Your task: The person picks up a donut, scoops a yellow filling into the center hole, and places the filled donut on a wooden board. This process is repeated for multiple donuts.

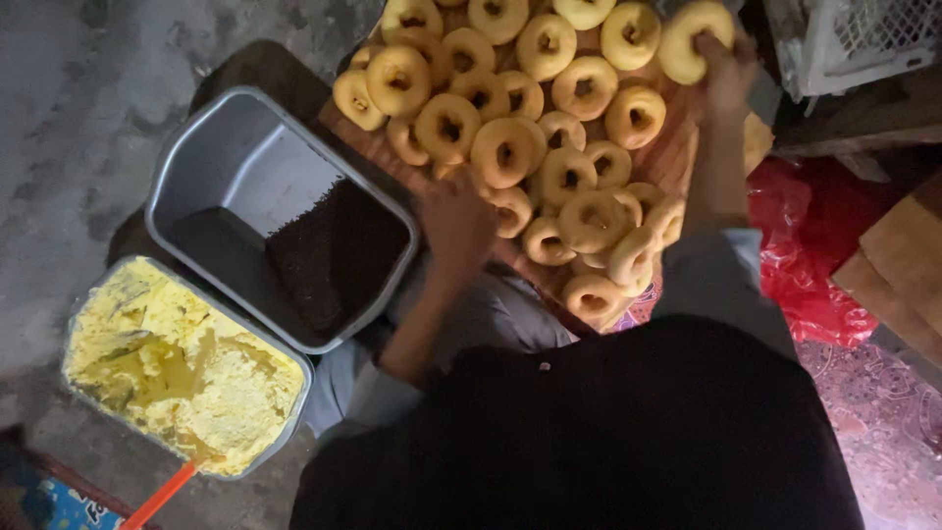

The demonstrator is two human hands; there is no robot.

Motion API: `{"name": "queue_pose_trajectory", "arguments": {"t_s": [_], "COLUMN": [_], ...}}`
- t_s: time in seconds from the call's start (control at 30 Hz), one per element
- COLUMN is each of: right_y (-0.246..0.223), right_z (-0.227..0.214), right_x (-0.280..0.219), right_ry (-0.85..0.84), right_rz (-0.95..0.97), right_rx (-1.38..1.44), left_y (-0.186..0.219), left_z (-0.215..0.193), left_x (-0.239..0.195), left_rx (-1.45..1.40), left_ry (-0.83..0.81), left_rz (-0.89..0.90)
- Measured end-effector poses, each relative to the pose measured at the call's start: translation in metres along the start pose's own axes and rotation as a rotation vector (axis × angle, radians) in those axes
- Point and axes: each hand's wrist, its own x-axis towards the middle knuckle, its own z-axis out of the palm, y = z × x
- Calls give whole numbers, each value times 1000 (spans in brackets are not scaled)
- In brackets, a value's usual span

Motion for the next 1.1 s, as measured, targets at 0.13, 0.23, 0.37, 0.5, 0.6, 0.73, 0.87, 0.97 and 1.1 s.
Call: {"name": "queue_pose_trajectory", "arguments": {"t_s": [0.13,0.23,0.37,0.5,0.6,0.73,0.87,0.97,1.1], "right_y": [25,32,15,3,-11,-62,-113,-115,-69], "right_z": [71,100,76,57,75,124,174,202,224], "right_x": [26,27,0,-49,-89,-148,-227,-288,-348], "right_ry": [-12,9,239,67,-21,102,86,-112,-330], "right_rz": [-38,-36,6,455,541,253,175,285,466], "right_rx": [-874,-1018,-887,-441,-205,-254,-294,-264,-69], "left_y": [22,11,-1,-9,-12,-24,-44,-43,-36], "left_z": [21,40,62,69,72,75,77,76,54], "left_x": [-30,-44,-57,-58,-55,-58,-60,-66,-122], "left_rx": [-49,-115,-105,-138,-129,-286,-486,-958,-1424], "left_ry": [12,66,152,149,149,196,284,162,91], "left_rz": [184,209,156,148,83,57,58,1,-344]}}
